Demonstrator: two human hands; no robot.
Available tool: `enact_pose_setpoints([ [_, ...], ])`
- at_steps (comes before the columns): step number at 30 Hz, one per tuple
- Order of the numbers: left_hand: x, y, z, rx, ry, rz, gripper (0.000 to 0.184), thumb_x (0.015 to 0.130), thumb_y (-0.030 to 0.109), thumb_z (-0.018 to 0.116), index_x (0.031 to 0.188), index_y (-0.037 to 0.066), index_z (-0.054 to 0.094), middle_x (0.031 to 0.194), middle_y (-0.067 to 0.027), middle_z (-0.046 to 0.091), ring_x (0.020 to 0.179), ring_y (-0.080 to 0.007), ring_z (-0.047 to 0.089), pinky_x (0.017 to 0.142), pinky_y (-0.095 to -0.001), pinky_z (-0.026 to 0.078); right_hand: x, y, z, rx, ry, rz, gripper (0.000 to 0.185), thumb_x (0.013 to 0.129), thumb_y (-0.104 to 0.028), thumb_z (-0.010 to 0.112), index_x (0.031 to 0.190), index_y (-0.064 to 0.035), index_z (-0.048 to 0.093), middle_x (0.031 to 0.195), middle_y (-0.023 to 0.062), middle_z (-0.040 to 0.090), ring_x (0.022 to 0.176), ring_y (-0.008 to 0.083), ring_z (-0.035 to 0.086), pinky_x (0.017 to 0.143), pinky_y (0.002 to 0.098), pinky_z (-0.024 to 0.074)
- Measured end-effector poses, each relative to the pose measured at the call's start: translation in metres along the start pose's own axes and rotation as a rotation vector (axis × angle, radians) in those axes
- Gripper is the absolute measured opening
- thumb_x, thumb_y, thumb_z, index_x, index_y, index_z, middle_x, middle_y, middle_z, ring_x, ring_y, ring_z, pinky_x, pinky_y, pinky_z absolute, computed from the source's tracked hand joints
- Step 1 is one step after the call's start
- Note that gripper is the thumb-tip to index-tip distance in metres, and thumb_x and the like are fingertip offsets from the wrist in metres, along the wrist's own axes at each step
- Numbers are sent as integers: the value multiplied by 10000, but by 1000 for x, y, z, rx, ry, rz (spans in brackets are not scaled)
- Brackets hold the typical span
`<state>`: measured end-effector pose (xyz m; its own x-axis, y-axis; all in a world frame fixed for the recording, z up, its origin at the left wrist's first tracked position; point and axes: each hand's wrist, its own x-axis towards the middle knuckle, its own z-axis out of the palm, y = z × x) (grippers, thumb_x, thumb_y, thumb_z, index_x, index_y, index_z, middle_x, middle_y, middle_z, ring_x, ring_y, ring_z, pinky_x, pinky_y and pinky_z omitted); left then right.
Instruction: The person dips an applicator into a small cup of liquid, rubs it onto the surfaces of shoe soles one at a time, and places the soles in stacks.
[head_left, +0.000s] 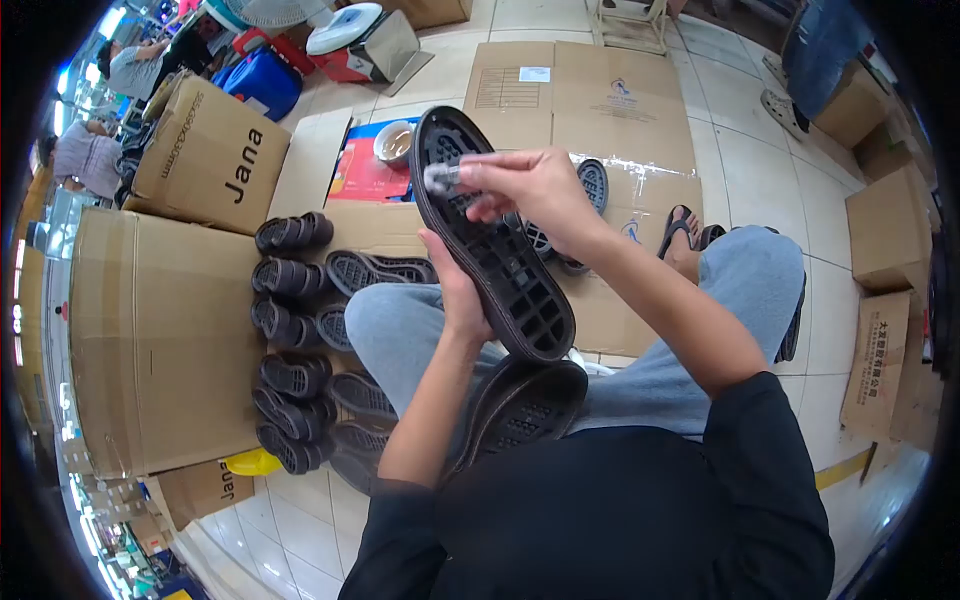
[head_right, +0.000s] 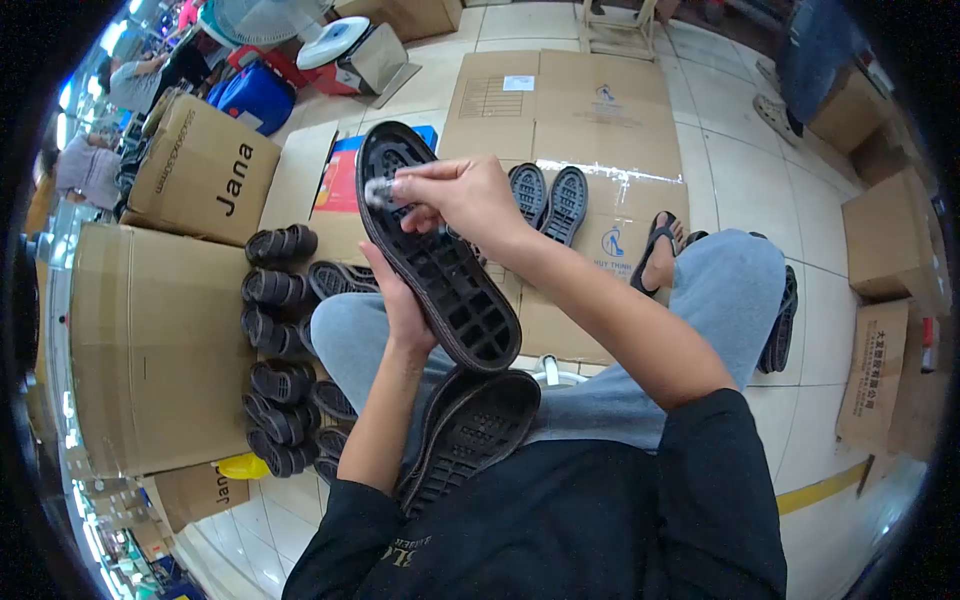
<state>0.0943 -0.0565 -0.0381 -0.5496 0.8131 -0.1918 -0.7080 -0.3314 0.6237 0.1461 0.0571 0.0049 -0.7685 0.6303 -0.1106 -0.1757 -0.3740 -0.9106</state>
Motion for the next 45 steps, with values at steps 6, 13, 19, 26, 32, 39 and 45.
enact_pose_setpoints([
  [6, 10, 25, -34, -10, -245, -30, 782, 897, 697, 174, 1187, 47, 495, 950, -123, 609, 841, -218, 619, 745, -339, 534, -53, 1, 0, -255, -132, 10, 237, 803, -107, 683, 991, 37, 690, 708, 108, 685, 579, 88, 629, 531, 207, 493],
  [13, 13, 38, -28, 66, -46, 91, 826, 897, 695, 176, 1191, -3, 505, 994, -134, 624, 840, -233, 621, 759, -356, 530, -101, -4, -25, -524, -220, 55, 207, 777, -124, 702, 951, -11, 712, 704, 103, 698, 590, 81, 629, 548, 212, 488],
  [19, 13, 37, -34, -7, -132, -96, 863, 901, 676, 84, 1292, -8, 434, 1152, -201, 577, 895, -305, 630, 758, -458, 554, -61, -34, -41, -900, -236, -265, 185, 771, -152, 679, 932, -75, 730, 746, 112, 703, 579, 97, 632, 551, 243, 496],
  [26, -9, 28, -15, -104, -181, -349, 891, 876, 715, 125, 1297, -12, 421, 1115, -222, 581, 861, -338, 645, 703, -497, 566, 31, -37, -41, -1188, -186, -1059, 175, 822, -154, 646, 982, -160, 716, 843, 52, 695, 640, 214, 637, 627, 308, 524],
  [32, -21, 31, -5, -138, -125, -432, 900, 873, 723, 152, 1279, -30, 432, 1020, -236, 610, 774, -345, 661, 683, -482, 573, 57, -31, -49, -1377, -270, -1324, 195, 791, -109, 635, 980, -141, 672, 914, 14, 663, 690, 228, 626, 647, 341, 526],
  [39, -11, 28, -26, -53, -148, -383, 891, 871, 727, 165, 1252, -22, 462, 986, -218, 625, 807, -313, 656, 704, -451, 572, 30, -16, -59, -1603, -353, -1110, 174, 786, -95, 573, 939, -80, 654, 900, 62, 660, 745, 230, 624, 664, 342, 524],
  [45, -7, 33, -22, 49, -84, -276, 796, 897, 691, 214, 1215, 15, 488, 977, -129, 633, 786, -207, 650, 671, -331, 565, -25, -7, -51, -1488, -471, -1100, 164, 751, -86, 574, 896, -55, 643, 953, 63, 655, 840, 214, 639, 727, 325, 523],
])
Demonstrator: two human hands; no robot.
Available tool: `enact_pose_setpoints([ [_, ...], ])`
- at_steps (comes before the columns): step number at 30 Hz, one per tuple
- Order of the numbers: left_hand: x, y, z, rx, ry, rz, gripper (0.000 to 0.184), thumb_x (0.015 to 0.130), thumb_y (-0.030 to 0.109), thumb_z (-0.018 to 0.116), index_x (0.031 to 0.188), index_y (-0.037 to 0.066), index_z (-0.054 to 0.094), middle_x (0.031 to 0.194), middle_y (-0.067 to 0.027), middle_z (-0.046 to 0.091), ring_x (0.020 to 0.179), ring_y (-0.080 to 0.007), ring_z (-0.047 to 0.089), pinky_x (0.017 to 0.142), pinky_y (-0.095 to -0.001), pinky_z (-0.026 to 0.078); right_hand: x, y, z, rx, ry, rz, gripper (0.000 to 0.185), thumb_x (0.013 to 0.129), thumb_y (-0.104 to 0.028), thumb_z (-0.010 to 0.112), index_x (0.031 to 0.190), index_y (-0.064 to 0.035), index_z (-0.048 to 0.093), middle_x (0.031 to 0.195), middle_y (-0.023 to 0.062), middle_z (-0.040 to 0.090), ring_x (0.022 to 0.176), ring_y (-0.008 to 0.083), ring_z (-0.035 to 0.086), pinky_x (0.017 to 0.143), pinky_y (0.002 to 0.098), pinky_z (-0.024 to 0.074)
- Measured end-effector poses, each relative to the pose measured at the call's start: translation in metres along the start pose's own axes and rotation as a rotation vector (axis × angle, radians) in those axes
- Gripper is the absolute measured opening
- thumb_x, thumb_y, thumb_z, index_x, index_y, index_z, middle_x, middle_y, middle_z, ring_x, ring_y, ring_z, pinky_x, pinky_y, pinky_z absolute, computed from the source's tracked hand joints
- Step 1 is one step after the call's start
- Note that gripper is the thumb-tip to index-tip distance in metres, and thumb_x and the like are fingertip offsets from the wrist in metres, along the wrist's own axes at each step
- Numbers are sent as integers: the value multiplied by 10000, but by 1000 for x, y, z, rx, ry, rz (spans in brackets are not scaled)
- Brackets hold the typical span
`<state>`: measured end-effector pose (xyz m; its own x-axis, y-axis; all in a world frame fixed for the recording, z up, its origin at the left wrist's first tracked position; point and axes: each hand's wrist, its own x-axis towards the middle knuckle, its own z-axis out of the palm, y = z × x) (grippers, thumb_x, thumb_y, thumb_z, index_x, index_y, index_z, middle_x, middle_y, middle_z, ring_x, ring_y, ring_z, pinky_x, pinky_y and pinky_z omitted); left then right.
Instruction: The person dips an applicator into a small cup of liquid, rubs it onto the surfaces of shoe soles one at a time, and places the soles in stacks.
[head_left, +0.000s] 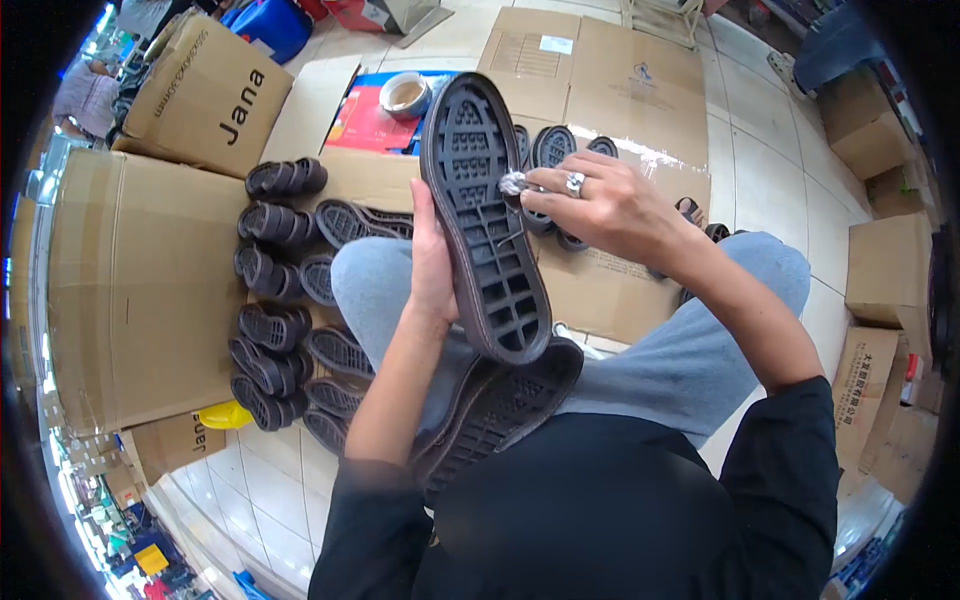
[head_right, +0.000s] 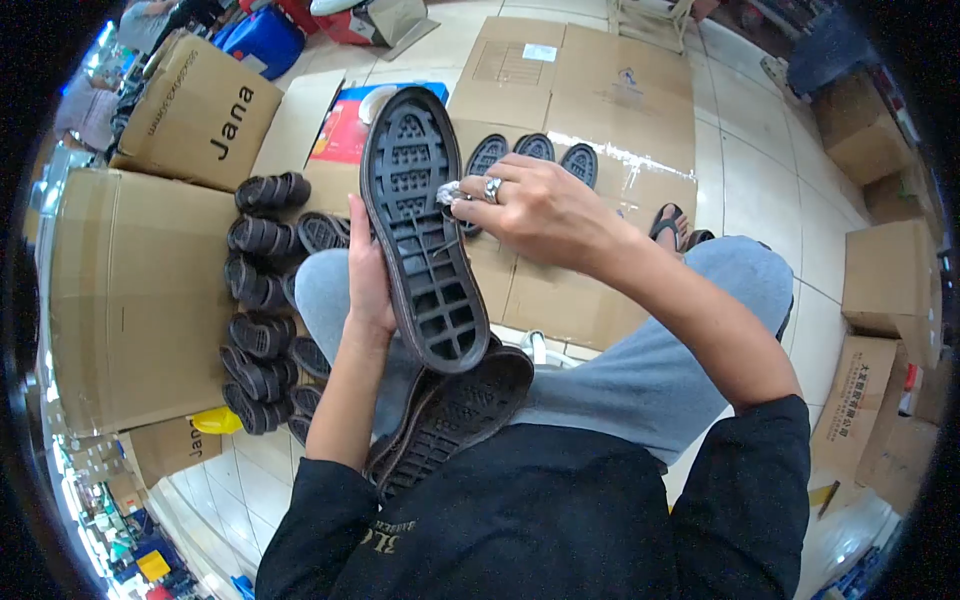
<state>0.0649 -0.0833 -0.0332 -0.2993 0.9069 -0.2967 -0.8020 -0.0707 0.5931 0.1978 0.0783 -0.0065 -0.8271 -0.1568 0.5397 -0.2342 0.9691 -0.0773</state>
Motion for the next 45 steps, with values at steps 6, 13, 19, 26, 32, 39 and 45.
enact_pose_setpoints([
  [6, 7, -4, -2, -29, 0, 76, 766, 915, 663, 217, 1222, 15, 488, 1015, -134, 632, 844, -216, 645, 743, -355, 554, -24, -40, -10, 121, 40, 9, 228, 713, -60, 617, 939, -30, 636, 981, 77, 646, 771, 199, 609, 703, 318, 518],
  [13, 18, 3, -21, 12, -6, 190, 846, 911, 664, 122, 1321, -19, 406, 1194, -228, 551, 957, -317, 609, 804, -444, 538, -50, -69, -24, 247, -1, 80, 275, 672, -24, 696, 943, -25, 645, 984, 113, 650, 766, 237, 639, 683, 348, 520],
  [19, 23, 1, -14, -25, -79, 230, 859, 906, 667, 98, 1331, -20, 390, 1204, -233, 544, 957, -319, 607, 797, -458, 537, -33, -68, -20, 711, 16, 290, 235, 706, -3, 710, 933, -50, 674, 915, 82, 676, 748, 220, 657, 664, 303, 512],
  [26, 25, -10, -18, -180, -153, 123, 777, 914, 666, 189, 1272, 36, 471, 1161, -148, 590, 1012, -252, 610, 891, -396, 505, 18, -23, 13, 693, 167, 326, 131, 799, -91, 651, 922, -56, 681, 846, 108, 682, 757, 247, 676, 682, 314, 527],
  [32, 28, -8, -8, -174, -94, 135, 770, 916, 662, 197, 1276, 37, 466, 1166, -157, 586, 996, -249, 611, 854, -390, 522, 7, -11, 25, 143, 216, 38, 163, 738, -51, 623, 891, -77, 674, 995, 77, 648, 862, 247, 614, 747, 358, 513],
  [39, 50, 0, -26, 49, -9, 161, 840, 917, 648, 70, 1354, 0, 378, 1247, -220, 530, 990, -277, 606, 846, -404, 530, -40, -47, -8, 380, 114, 115, 265, 656, 18, 727, 908, -44, 674, 976, 76, 662, 752, 203, 610, 667, 321, 488],
  [45, 62, 4, -22, 101, -75, 45, 828, 918, 647, 87, 1360, 9, 374, 1267, -199, 523, 1033, -288, 594, 874, -411, 520, -21, 4, 7, 827, 4, 430, 151, 784, -108, 681, 930, -99, 717, 849, 104, 699, 731, 193, 683, 669, 290, 530],
])
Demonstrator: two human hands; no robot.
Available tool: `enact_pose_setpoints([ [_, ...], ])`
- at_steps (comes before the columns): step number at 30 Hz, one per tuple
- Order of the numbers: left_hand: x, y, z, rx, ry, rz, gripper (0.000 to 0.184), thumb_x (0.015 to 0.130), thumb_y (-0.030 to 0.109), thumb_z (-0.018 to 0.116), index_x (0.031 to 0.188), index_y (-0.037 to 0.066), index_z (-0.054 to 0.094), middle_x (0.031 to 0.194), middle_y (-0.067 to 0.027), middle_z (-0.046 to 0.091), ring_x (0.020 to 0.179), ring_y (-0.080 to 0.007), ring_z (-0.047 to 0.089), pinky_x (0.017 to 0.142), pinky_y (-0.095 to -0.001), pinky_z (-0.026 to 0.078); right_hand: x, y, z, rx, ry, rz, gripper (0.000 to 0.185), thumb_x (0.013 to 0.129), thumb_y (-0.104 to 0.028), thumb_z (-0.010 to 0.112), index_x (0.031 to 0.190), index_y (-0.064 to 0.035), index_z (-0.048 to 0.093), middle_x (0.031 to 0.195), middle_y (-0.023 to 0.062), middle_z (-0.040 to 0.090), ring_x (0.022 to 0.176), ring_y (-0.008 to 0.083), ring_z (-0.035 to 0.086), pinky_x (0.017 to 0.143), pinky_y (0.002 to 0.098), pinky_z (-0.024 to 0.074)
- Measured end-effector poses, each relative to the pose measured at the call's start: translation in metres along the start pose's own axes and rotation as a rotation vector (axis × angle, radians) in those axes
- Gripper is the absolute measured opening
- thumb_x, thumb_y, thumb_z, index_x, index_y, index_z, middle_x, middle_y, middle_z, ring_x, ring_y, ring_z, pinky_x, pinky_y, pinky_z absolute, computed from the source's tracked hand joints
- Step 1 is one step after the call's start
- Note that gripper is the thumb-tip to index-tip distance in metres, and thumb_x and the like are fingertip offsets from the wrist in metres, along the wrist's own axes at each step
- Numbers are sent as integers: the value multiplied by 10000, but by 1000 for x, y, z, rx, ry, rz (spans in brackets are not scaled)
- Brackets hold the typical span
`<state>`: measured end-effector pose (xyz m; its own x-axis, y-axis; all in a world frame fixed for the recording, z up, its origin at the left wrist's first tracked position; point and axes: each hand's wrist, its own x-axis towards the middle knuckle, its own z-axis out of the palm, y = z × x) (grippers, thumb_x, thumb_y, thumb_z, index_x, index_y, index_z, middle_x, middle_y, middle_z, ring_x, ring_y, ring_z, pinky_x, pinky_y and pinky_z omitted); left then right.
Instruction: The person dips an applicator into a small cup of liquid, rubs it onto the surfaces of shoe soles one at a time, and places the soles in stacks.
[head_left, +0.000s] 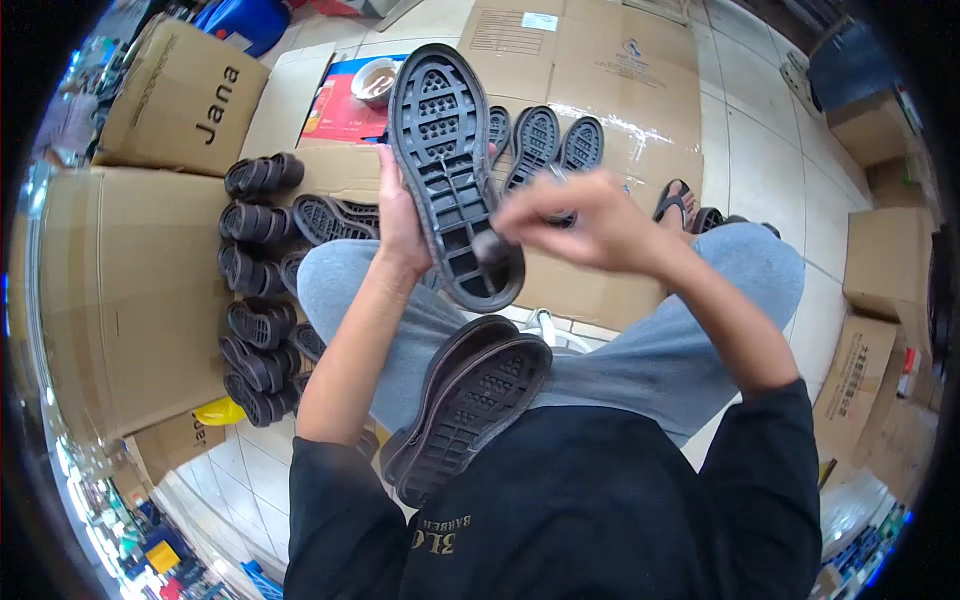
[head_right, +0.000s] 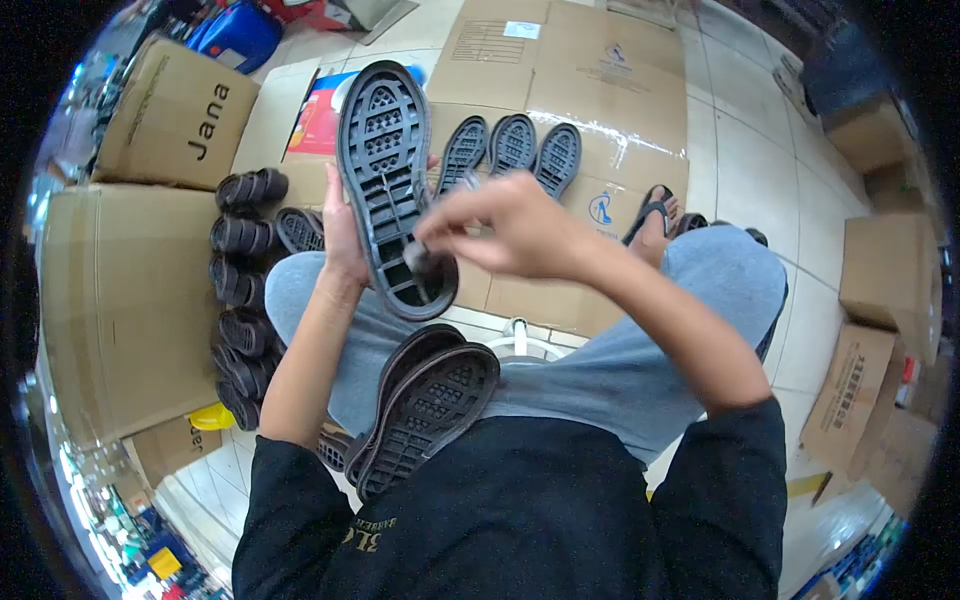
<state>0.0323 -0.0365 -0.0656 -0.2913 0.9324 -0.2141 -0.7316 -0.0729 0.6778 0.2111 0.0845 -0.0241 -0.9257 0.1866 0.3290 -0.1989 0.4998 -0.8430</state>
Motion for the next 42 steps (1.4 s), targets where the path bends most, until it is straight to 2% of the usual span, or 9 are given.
enact_pose_setpoints([
  [11, 140, 16, -76, 626, 395, -437, 525, 1011, 389, 232, 1195, -14, 512, 1069, -142, 639, 845, -229, 673, 723, -374, 574, 10, 38, -100, -213, 475, 97, 160, 794, -111, 678, 940, -55, 714, 809, 84, 700, 740, 135, 657, 688, 233, 506],
  [14, 200, -26, -175, 1399, 492, -152, 571, 987, 414, 276, 1205, -57, 515, 1174, -245, 577, 1162, -360, 512, 978, -412, 376, 1, 48, -109, -94, 610, 249, 162, 798, -84, 672, 950, -40, 709, 817, 77, 698, 749, 128, 648, 696, 229, 498],
  [23, 287, -172, -347, 1460, 520, -181, 779, 933, 574, 264, 1403, -47, 284, 1407, -284, 340, 1338, -385, 300, 1098, -406, 263, -2, 51, -122, -557, 524, 188, 169, 757, -6, 690, 918, -55, 703, 885, 95, 697, 812, 195, 674, 707, 273, 516],
  [26, 249, -157, -271, 1349, 599, -528, 898, 903, 654, 239, 1398, -95, 241, 1442, -289, 271, 1367, -376, 241, 1117, -413, 226, 0, 53, -120, -572, 503, 194, 173, 752, -12, 694, 918, -60, 702, 895, 98, 696, 821, 209, 675, 705, 279, 517],
  [31, 243, -75, -206, 1467, 385, -276, 963, 852, 738, 249, 1234, -111, 496, 1330, -318, 418, 1307, -394, 352, 1093, -419, 267, -2, 58, -113, -538, 495, 227, 179, 766, -49, 697, 944, -65, 704, 857, 93, 699, 797, 170, 669, 709, 260, 509],
  [34, 209, -3, -130, 1848, -36, -429, 745, 850, 654, 444, 748, -52, 658, 721, -173, 676, 631, -273, 681, 596, -386, 555, -7, 78, -111, -549, 434, 162, 193, 844, -91, 657, 1027, -39, 694, 907, 32, 698, 816, 86, 613, 762, 219, 469],
  [35, 176, 11, -83, 1956, 6, -543, 592, 915, 563, 423, 959, 24, 664, 754, -134, 685, 680, -198, 686, 611, -344, 544, -10, 75, -105, -521, 413, 152, 193, 844, -91, 657, 1027, -39, 694, 907, 32, 698, 816, 86, 613, 762, 219, 469],
  [39, -25, 26, 39, 2142, -169, 76, 401, 850, 410, 586, 753, 27, 651, 652, -160, 615, 647, -317, 631, 611, -413, 496, -6, 67, -101, -432, 417, 190, 222, 855, -114, 657, 1067, -56, 689, 899, 23, 694, 818, 69, 601, 760, 213, 466],
  [42, -158, 17, 65, 2060, -215, -400, 472, 793, 507, 637, 937, 58, 616, 795, -131, 653, 697, -314, 645, 616, -400, 508, -11, 64, -100, -419, 462, 168, 202, 841, -169, 665, 1015, -74, 705, 856, 27, 704, 755, 87, 622, 704, 215, 481],
])
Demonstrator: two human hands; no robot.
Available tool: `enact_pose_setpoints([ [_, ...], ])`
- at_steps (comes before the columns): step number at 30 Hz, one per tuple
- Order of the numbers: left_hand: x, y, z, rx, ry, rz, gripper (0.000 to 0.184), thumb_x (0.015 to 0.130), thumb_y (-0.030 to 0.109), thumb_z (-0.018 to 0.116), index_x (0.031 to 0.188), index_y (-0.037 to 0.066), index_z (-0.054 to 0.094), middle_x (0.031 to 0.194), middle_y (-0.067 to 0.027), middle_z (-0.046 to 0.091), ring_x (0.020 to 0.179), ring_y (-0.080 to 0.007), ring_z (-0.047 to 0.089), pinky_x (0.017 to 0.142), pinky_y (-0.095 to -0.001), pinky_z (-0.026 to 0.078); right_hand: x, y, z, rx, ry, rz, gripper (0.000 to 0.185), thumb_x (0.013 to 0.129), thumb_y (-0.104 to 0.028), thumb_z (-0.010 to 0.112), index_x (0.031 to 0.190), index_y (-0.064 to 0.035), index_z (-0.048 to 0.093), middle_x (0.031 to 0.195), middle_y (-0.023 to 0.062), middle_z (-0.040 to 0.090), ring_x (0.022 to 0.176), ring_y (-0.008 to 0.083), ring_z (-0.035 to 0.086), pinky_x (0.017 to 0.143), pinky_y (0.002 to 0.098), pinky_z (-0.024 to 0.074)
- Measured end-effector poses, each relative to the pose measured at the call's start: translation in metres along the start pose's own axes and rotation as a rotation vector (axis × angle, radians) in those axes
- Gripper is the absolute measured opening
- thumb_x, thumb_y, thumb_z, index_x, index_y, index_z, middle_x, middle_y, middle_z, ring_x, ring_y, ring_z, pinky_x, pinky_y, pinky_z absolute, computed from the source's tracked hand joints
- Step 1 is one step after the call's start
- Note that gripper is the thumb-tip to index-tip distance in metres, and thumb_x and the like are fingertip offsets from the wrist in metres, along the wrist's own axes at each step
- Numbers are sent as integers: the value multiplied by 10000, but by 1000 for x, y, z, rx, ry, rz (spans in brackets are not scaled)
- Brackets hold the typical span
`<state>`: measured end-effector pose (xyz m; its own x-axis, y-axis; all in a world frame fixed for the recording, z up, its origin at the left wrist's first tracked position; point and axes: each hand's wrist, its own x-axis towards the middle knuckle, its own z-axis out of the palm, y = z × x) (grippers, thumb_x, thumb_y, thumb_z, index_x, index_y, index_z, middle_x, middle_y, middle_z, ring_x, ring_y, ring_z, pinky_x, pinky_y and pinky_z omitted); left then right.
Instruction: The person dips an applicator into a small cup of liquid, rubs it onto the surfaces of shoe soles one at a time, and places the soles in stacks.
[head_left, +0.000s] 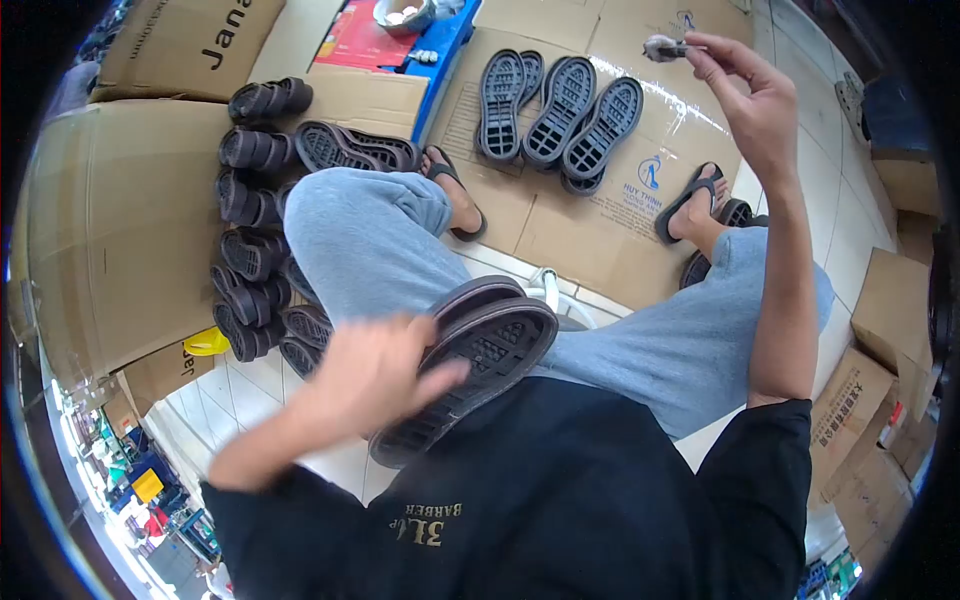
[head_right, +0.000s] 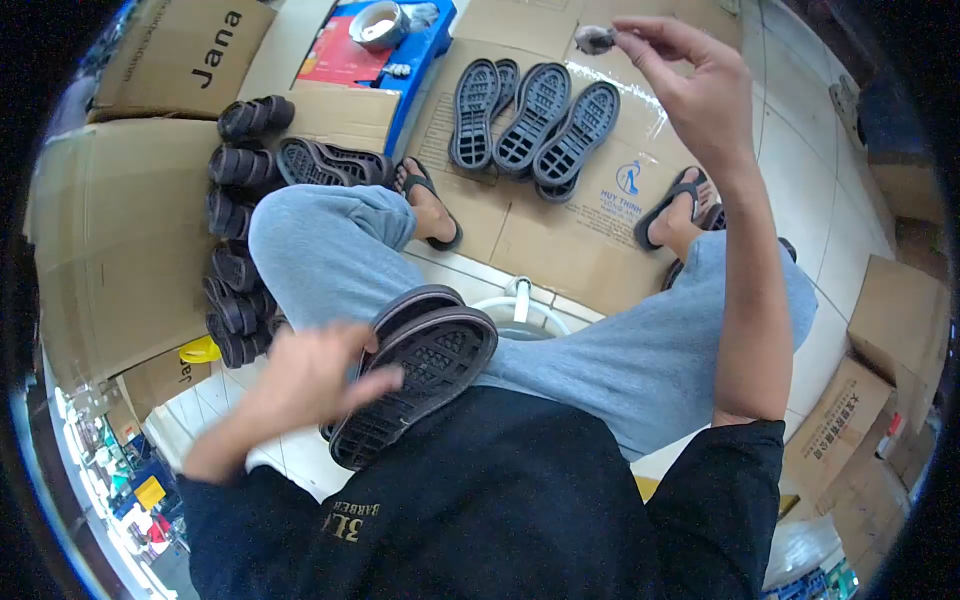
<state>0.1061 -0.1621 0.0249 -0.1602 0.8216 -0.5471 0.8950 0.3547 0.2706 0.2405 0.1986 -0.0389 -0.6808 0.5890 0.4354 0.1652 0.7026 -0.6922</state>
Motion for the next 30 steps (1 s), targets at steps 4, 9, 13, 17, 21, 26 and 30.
enact_pose_setpoints([
  [4, -72, 30, 53, -124, 150, -190, 755, 721, 312, 747, 1333, 70, 378, 994, -126, 523, 823, -294, 594, 656, -371, 504, -5, -3, 5, 178, -18, 97, 206, 842, -141, 651, 1018, -42, 694, 850, 35, 700, 743, 75, 617, 687, 205, 471],
  [9, -90, 21, 84, -390, 122, -295, 442, 711, 294, 758, 1011, 17, 589, 903, -122, 518, 731, -280, 574, 619, -363, 481, -8, -17, 10, 237, -39, 132, 207, 847, -122, 650, 1014, -7, 686, 844, 46, 691, 734, 88, 619, 684, 205, 464],
  [13, -82, 12, 79, -511, 297, -67, 341, 765, 282, 734, 895, -2, 597, 876, -115, 514, 696, -257, 574, 616, -341, 472, -17, -38, 4, 465, 18, 252, 214, 847, -119, 664, 996, 34, 677, 826, 66, 675, 742, 118, 630, 723, 224, 460],
  [17, -49, 2, 33, -1484, 331, -24, 497, 749, 204, 708, 1151, -28, 530, 1085, -103, 593, 885, -180, 614, 775, -282, 497, -28, -59, -13, 1163, 90, 531, 256, 864, -142, 633, 1071, 8, 629, 927, 120, 678, 789, 154, 648, 786, 262, 491],
  [21, 11, -14, 8, -2049, 91, 136, 663, 621, 105, 551, 1248, -74, 427, 1097, -207, 602, 931, -275, 636, 852, -387, 522, -34, -96, -16, 1405, 92, 600, 307, 864, -201, 636, 1096, -4, 595, 1010, 154, 666, 834, 165, 636, 828, 300, 499],
  [26, 66, 24, 0, -1986, 140, 415, 514, 785, 132, 518, 1252, -65, 428, 1064, -214, 618, 917, -290, 653, 792, -371, 549, -30, -146, 12, 1314, 103, 582, 290, 875, -211, 632, 1066, 7, 620, 976, 136, 678, 762, 159, 651, 762, 270, 515],
  [30, 81, 34, 12, -1822, 333, 241, 478, 944, 374, 470, 1215, -19, 462, 1030, -153, 623, 842, -191, 644, 735, -336, 557, -22, -138, 40, 1349, 191, 711, 257, 865, -206, 652, 1029, -8, 627, 923, 119, 688, 718, 143, 662, 704, 253, 519],
])
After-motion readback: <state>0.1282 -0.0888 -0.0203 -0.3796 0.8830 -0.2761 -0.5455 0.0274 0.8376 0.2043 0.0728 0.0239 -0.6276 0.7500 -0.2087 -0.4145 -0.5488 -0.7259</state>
